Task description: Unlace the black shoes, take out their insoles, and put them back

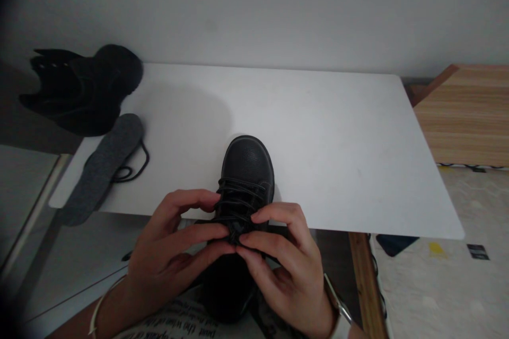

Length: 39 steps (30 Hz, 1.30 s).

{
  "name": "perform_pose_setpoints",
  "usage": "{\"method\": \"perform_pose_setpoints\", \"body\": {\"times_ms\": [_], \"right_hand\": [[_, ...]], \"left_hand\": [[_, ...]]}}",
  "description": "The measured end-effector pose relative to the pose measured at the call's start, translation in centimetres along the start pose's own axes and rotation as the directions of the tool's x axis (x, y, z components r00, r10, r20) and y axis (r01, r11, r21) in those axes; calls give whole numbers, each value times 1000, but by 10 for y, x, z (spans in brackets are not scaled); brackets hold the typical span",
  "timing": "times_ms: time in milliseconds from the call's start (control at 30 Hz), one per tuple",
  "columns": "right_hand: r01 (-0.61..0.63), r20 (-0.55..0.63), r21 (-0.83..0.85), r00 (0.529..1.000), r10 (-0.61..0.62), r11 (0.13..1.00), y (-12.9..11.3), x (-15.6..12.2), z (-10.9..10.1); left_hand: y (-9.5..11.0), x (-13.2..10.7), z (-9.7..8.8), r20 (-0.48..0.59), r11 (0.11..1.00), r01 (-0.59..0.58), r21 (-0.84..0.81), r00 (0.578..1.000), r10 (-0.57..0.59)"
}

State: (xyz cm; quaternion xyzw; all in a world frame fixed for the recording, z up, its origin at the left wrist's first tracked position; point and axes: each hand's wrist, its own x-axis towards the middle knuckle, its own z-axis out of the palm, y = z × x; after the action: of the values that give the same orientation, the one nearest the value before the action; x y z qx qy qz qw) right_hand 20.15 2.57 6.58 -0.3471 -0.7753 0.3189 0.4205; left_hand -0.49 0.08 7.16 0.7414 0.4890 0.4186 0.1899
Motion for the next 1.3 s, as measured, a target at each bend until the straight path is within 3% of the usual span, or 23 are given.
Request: {"method": "perform_pose_setpoints", "body": {"times_ms": [367, 967, 1300], "right_hand": [[119, -9, 112, 993, -119, 987, 2, 9, 0], [206, -122, 154, 975, -188, 966, 1, 10, -1], [212, -114, 207, 975, -191, 955, -5, 9, 0]], "left_hand": [[3, 5, -1, 8, 1000, 24, 4, 1000, -24], [8, 9, 1, -15, 999, 31, 44, 999, -31], [8, 9, 3, -32, 998, 41, 47, 999, -40]]}}
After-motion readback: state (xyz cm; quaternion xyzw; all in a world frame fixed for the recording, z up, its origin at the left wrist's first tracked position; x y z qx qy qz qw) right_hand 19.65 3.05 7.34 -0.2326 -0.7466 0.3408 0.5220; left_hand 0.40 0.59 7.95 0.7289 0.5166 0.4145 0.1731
